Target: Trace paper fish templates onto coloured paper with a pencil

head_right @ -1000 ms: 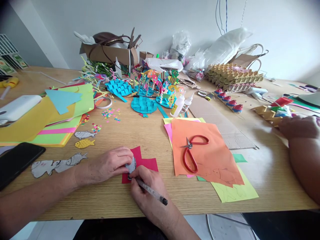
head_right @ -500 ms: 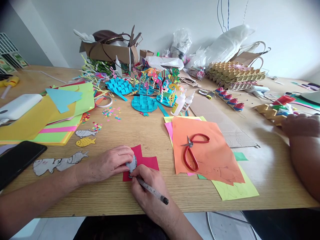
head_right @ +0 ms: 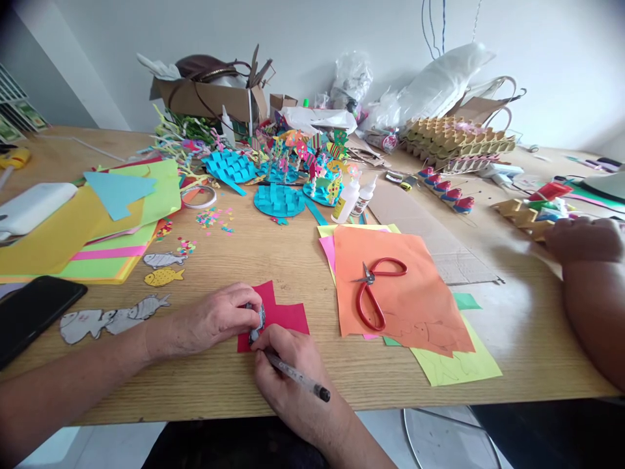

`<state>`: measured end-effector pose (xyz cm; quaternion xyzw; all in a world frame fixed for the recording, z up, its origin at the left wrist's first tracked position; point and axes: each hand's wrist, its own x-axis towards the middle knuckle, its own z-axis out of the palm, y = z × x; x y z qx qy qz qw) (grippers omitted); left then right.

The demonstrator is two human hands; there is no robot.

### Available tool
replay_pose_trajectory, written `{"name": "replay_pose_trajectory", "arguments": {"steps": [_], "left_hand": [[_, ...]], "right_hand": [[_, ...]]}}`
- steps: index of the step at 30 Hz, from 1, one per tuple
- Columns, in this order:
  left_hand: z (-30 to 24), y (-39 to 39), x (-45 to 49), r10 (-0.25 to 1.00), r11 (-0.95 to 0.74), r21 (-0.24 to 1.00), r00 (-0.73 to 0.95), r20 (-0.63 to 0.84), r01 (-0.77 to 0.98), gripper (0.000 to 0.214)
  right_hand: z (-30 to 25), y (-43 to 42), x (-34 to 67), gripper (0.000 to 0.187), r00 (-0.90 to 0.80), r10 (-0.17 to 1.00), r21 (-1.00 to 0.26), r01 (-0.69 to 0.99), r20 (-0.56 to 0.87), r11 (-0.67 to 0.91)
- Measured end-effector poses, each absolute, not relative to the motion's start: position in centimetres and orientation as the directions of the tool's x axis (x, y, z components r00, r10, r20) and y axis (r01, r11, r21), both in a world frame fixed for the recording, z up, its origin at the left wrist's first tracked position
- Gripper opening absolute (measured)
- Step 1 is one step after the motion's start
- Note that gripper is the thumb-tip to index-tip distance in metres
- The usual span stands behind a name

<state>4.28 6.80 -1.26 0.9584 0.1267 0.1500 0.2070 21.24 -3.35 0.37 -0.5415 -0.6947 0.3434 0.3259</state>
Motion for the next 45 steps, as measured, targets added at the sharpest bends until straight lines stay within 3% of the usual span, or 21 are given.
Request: {"name": "replay_pose_trajectory", "arguments": {"steps": [12,45], "left_hand": [[-1.4,7.3,4.3,0.281,-0.857,0.500,0.928,0.246,0.127,0.025],[-1.9,7.2,4.2,0.279,-0.855,0.505,0.928,0.249,0.121,0.028]], "right_hand": [[0.6,-3.5,21.7,0.015,-0.179,0.984,-0.848,0.518,0.018,0.110],[-0.4,-3.4,22.2,0.015,-0.070,0.991,-0.814,0.565,0.116,0.136]]}}
